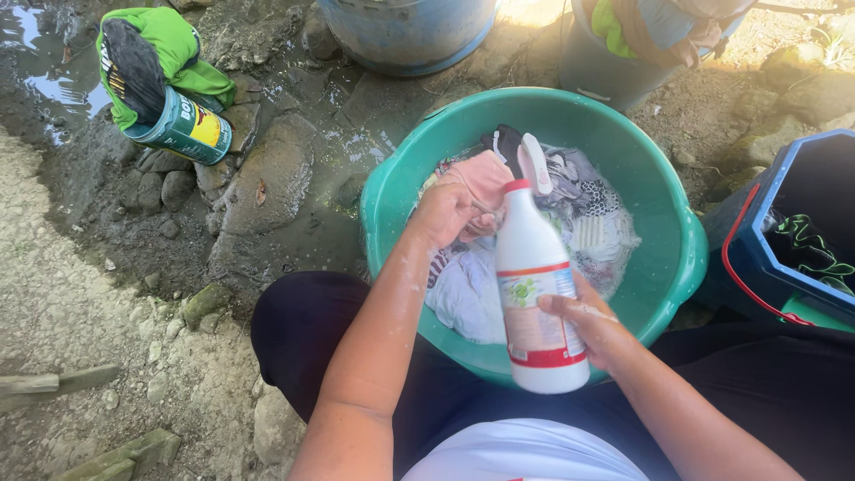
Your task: The person washes clothes in a basin of soapy water by scrubbing garments with a soap bar and a brush, pouring liquid from a bottle onto an item, and rubbing clothes by hand.
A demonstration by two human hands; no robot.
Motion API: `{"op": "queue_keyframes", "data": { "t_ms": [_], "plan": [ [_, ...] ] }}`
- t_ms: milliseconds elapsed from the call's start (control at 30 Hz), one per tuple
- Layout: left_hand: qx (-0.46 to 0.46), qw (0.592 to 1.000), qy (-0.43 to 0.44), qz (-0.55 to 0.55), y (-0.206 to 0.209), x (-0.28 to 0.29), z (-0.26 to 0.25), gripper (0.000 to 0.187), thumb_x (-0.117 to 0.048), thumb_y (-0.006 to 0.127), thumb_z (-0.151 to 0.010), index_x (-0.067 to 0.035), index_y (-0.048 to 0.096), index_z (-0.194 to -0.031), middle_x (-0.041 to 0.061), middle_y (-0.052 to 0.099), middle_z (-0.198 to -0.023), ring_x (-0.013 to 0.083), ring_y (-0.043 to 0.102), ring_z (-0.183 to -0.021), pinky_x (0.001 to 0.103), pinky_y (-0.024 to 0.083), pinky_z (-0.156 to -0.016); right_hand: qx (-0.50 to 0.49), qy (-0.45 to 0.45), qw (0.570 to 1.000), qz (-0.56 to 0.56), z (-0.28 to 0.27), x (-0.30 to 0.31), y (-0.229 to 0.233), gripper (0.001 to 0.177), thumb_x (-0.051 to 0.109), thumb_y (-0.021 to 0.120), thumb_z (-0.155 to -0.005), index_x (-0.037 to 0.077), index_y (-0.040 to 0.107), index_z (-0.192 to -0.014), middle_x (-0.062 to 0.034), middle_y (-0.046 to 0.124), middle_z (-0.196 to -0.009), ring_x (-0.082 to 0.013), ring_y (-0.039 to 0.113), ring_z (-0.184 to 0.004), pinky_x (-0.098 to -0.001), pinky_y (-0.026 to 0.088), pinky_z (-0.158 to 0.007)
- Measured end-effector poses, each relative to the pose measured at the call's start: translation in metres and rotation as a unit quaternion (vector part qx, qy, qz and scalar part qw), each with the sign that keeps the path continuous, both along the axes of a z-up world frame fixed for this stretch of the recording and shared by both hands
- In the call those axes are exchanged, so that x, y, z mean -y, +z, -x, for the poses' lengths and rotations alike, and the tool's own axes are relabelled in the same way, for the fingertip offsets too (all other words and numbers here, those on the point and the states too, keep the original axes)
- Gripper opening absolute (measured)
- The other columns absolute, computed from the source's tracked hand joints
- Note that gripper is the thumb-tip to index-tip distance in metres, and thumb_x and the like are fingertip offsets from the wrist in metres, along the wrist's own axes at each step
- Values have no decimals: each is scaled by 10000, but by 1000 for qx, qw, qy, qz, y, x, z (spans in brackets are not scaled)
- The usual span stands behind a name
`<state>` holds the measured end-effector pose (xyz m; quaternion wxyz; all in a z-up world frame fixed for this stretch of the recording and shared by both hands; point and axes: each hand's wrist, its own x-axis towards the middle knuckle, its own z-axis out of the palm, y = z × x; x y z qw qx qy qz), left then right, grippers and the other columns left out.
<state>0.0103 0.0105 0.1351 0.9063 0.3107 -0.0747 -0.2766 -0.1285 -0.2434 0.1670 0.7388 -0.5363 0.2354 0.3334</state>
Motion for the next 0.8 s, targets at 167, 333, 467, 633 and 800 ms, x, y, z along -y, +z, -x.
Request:
{"op": "queue_keyframes", "data": {
  "t_ms": [167, 333, 467, 633, 800],
  "plan": [
    [0, 989, 125, -76, -28, -5, -12, 235, -139, 544, -1050, 48, 569, -1189, 174, 665, -1062, 238, 695, -864, 397, 570, -700, 99, -40, 994, 15, -10, 12, 5, 676, 145, 687, -809, 40, 453, -1434, -213, 667, -1242, -312, 696, -1087, -484, 575, -939],
    [-20, 990, 141, -26, -44, 0, -15, 435, -447, 501, -1181, -31, 503, -1305, 118, 596, -1170, 215, 674, -1038, 417, 597, -861, 64, -19, 998, 10, -9, 14, 11, 660, 171, 685, -813, 42, 453, -1417, -217, 678, -1201, -311, 712, -1051, -492, 598, -890],
    [-98, 980, 115, -130, -35, 7, -11, 619, -590, 411, -1028, -59, 531, -1324, 121, 644, -1251, 245, 694, -1109, 404, 600, -929, -19, 10, 1000, 8, -1, 7, 6, 661, 193, 687, -783, 84, 480, -1401, -215, 699, -1145, -324, 729, -966, -490, 615, -832],
    [-64, 973, 48, -219, -41, 13, -4, 762, -686, 313, -990, -61, 571, -1340, 120, 670, -1256, 246, 706, -1104, 402, 608, -914, -102, -13, 993, -65, -5, 9, 6, 611, 265, 680, -804, -36, 533, -1315, -265, 717, -1079, -342, 760, -874, -505, 639, -754],
    [-9, 977, 42, -208, -50, 14, -4, 797, -730, 278, -1019, -75, 530, -1397, 102, 659, -1287, 224, 668, -1154, 376, 556, -936, -128, -9, 989, -73, 0, 6, 4, 608, 268, 689, -824, -44, 547, -1327, -262, 726, -1080, -333, 757, -866, -491, 636, -752]
  ]
}}
